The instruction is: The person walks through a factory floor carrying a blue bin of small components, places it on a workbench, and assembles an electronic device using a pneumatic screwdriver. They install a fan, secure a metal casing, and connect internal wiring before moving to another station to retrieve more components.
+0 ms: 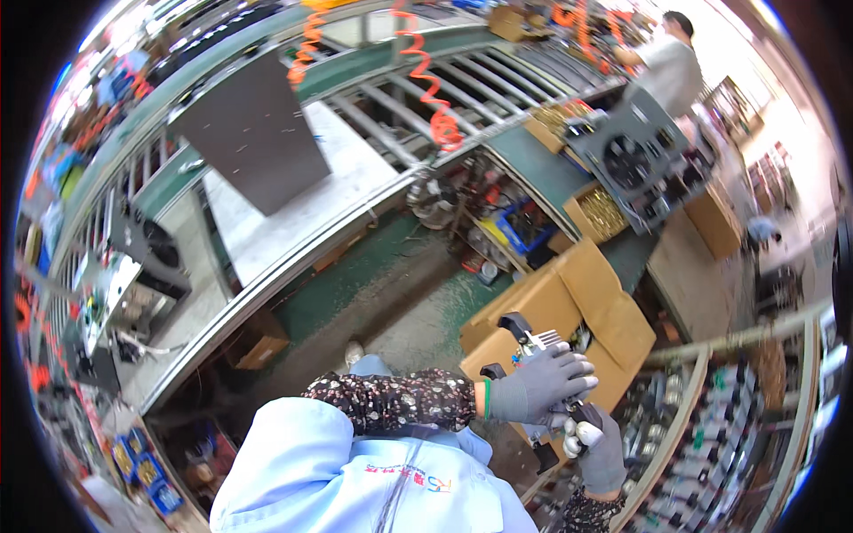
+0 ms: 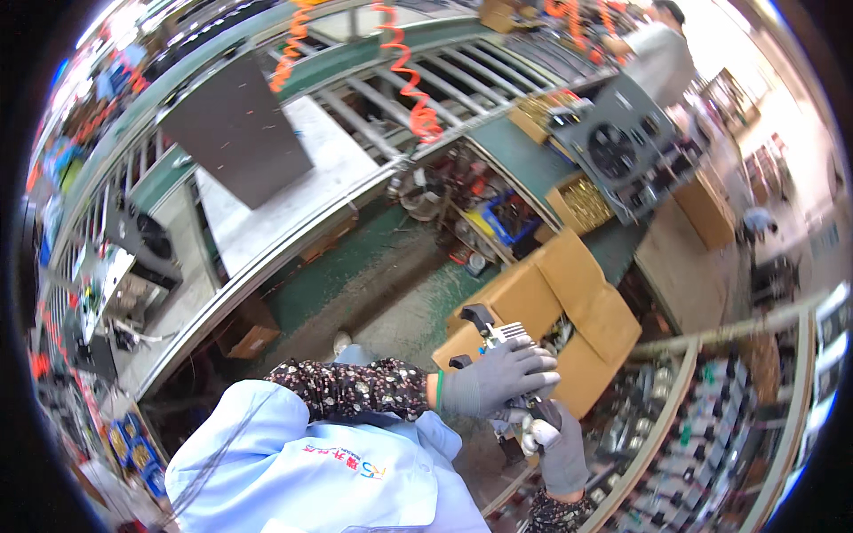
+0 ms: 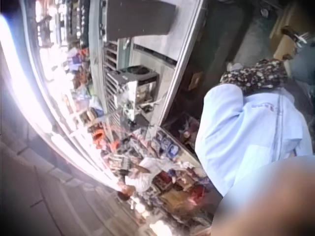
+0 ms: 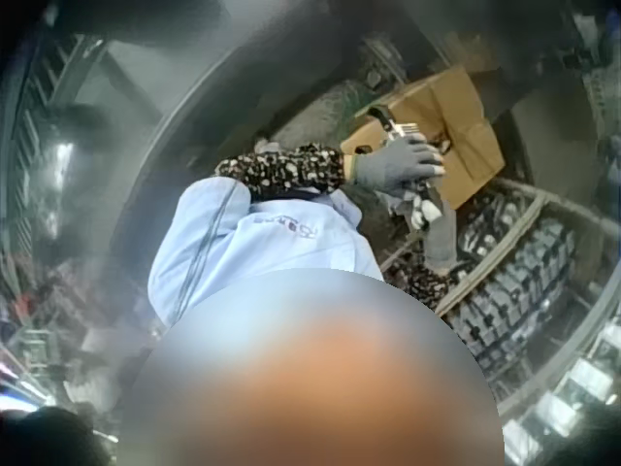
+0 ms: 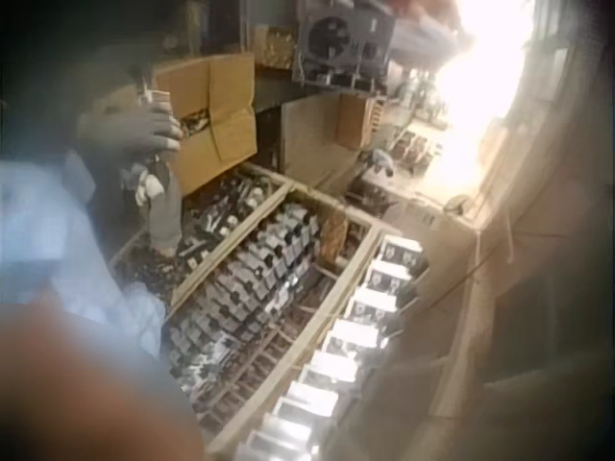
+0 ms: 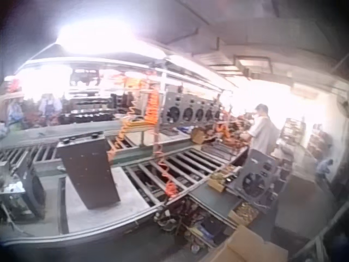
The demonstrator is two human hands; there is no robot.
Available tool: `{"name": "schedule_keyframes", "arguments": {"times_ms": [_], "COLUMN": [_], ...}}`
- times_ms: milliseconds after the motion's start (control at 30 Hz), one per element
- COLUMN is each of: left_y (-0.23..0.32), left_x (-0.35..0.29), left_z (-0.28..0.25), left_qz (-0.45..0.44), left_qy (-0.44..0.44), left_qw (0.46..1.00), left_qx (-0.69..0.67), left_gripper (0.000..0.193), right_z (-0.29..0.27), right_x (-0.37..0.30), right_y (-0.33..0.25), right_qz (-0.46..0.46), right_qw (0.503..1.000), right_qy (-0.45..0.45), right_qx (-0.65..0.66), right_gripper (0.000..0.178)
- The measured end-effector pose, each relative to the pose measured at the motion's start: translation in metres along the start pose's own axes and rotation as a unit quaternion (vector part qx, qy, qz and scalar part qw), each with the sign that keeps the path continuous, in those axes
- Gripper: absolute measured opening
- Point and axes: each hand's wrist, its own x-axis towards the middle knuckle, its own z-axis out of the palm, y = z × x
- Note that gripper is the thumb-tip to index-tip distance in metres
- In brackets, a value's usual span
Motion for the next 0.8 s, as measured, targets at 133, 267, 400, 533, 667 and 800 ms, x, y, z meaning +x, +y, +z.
{"name": "schedule_keyframes", "arguments": {"times_ms": [133, 267, 400, 533, 667, 800], "left_y": [-0.033, -0.055, -0.068, -0.077, -0.089, -0.117], "left_x": [-0.043, -0.115, -0.207, -0.307, -0.388, -0.449], "left_z": [-0.081, -0.172, -0.270, -0.333, -0.377, -0.417], "left_qz": [-0.053, -0.133, -0.182, -0.305, -0.395, -0.445], "left_qy": [0.101, 0.167, 0.262, 0.376, 0.531, 0.627], "left_qw": [0.987, 0.964, 0.928, 0.858, 0.728, 0.596], "left_qx": [0.117, 0.158, 0.193, 0.174, 0.179, 0.234], "left_gripper": [0.071, 0.064, 0.062, 0.064, 0.048, 0.031], "right_z": [0.082, 0.182, 0.315, 0.418, 0.451, 0.443], "right_x": [0.059, 0.119, 0.169, 0.215, 0.293, 0.370], "right_y": [-0.040, -0.081, -0.108, -0.113, -0.082, -0.030], "right_qz": [-0.010, -0.008, -0.007, -0.117, -0.061, 0.055], "right_qw": [0.990, 0.947, 0.899, 0.881, 0.904, 0.940], "right_qy": [-0.125, -0.283, -0.394, -0.413, -0.414, -0.325], "right_qx": [-0.066, -0.155, -0.191, -0.199, -0.093, -0.089], "right_gripper": [0.039, 0.041, 0.054, 0.092, 0.073, 0.048]}}
